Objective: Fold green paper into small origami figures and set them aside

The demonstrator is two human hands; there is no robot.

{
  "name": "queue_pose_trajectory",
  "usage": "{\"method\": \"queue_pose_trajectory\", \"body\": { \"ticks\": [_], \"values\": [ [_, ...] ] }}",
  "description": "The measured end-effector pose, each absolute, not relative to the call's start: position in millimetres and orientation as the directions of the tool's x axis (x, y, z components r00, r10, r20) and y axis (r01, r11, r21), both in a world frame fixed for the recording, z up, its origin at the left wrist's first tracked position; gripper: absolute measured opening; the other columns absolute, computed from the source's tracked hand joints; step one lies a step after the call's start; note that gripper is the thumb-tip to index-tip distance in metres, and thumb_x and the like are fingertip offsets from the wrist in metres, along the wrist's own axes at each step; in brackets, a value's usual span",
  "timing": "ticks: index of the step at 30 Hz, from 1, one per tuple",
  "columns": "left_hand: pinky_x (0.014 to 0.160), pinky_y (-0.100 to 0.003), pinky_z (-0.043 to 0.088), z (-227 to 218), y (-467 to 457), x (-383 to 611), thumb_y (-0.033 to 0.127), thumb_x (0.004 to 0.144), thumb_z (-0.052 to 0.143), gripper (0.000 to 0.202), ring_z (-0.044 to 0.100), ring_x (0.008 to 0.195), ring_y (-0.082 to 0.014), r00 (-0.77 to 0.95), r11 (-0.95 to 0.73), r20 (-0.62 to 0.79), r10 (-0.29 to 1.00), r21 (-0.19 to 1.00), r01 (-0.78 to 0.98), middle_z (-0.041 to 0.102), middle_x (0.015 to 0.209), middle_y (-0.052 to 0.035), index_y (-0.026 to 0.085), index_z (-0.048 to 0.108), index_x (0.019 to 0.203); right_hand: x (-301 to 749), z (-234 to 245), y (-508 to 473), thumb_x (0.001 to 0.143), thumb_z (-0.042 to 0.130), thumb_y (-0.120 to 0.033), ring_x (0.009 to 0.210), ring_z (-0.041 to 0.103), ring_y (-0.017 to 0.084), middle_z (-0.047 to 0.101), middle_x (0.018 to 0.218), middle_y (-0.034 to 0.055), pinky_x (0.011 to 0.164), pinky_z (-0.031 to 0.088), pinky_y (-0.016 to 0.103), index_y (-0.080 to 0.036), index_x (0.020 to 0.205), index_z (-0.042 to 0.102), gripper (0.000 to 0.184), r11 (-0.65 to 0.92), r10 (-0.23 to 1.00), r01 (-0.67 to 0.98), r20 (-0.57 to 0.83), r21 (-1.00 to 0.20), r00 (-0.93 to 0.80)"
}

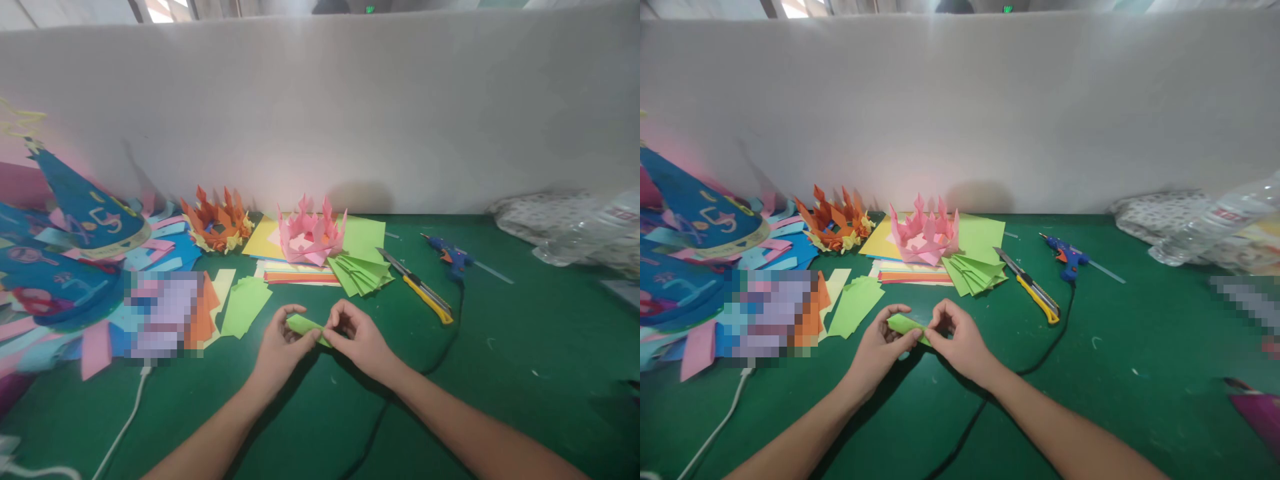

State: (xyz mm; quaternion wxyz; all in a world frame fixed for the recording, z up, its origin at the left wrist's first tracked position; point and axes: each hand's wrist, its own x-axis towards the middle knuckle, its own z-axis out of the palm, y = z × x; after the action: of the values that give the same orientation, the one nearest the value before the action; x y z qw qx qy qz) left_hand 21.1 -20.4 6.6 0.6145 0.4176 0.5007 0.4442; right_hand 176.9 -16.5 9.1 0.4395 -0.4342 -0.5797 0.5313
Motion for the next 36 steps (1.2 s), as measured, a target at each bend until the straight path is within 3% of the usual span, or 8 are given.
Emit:
{"method": "queue_pose_trajectory", "body": {
  "ticks": [11,21,24,27,32,36],
  "values": [
    [0.068,-0.02,0.043,5,-22,22,0.026,0.068,0.073,0.035,0.058,0.074,-0.01,0.139,0.285,-0.254,0.957,0.913,-0.293,0.06,0.074,0.0024,0.018,0.047,0.091,173,8,-19,0.069,0.07,-0.034,0.062,0.047,0.009,0.05,0.068,-0.0042,0.059,0.041,0.022,-0.019,0.071,0.043,0.031,-0.079,0.975,-0.065,-0.063,-0.995,-0.215],
    [0.054,-0.016,0.041,11,-27,25,0.023,0.063,0.075,0.034,0.053,0.058,-0.0063,0.083,0.203,-0.188,0.979,0.948,-0.244,0.054,0.061,0.0076,0.019,0.044,0.077,167,8,-25,0.066,0.075,-0.033,0.061,0.047,0.008,0.046,0.067,-0.0065,0.058,0.041,0.021,-0.02,0.073,0.041,0.038,-0.089,0.963,-0.074,-0.066,-0.993,-0.262],
    [0.054,-0.016,0.041,14,-27,25,0.024,0.062,0.075,0.032,0.051,0.056,-0.0064,0.069,0.148,-0.137,0.988,0.969,-0.198,0.052,0.059,0.0073,0.018,0.044,0.068,170,9,-25,0.068,0.074,-0.033,0.062,0.049,0.009,0.049,0.066,-0.006,0.06,0.042,0.023,-0.02,0.074,0.041,0.036,-0.075,0.958,-0.053,-0.057,-0.996,-0.281],
    [0.053,-0.018,0.04,15,-24,23,0.027,0.063,0.073,0.025,0.05,0.055,-0.0074,0.064,0.133,-0.126,0.99,0.986,-0.103,0.052,0.059,0.0049,0.016,0.05,0.064,172,9,-24,0.071,0.07,-0.032,0.068,0.054,0.012,0.056,0.073,-0.0035,0.065,0.044,0.026,-0.021,0.09,0.044,0.034,-0.077,0.932,-0.031,-0.06,-0.997,-0.358],
    [0.057,-0.021,0.042,8,-21,19,0.027,0.071,0.066,0.015,0.052,0.062,-0.0105,0.12,0.104,-0.104,0.987,0.995,0.012,0.058,0.07,0.0004,0.016,0.058,0.077,176,6,-22,0.077,0.064,-0.034,0.081,0.053,0.013,0.051,0.092,0.002,0.067,0.046,0.025,-0.023,0.102,0.044,0.034,0.0,0.95,-0.08,0.025,-0.997,-0.311],
    [0.065,-0.023,0.044,1,-24,20,0.026,0.076,0.061,0.012,0.055,0.071,-0.0129,0.195,0.069,-0.079,0.978,0.996,0.059,0.059,0.077,-0.0012,0.017,0.057,0.083,177,3,-19,0.079,0.06,-0.03,0.08,0.052,0.012,0.047,0.091,0.0018,0.062,0.046,0.023,-0.023,0.107,0.044,0.033,0.012,0.971,-0.101,0.036,-0.995,-0.237]
  ]
}}
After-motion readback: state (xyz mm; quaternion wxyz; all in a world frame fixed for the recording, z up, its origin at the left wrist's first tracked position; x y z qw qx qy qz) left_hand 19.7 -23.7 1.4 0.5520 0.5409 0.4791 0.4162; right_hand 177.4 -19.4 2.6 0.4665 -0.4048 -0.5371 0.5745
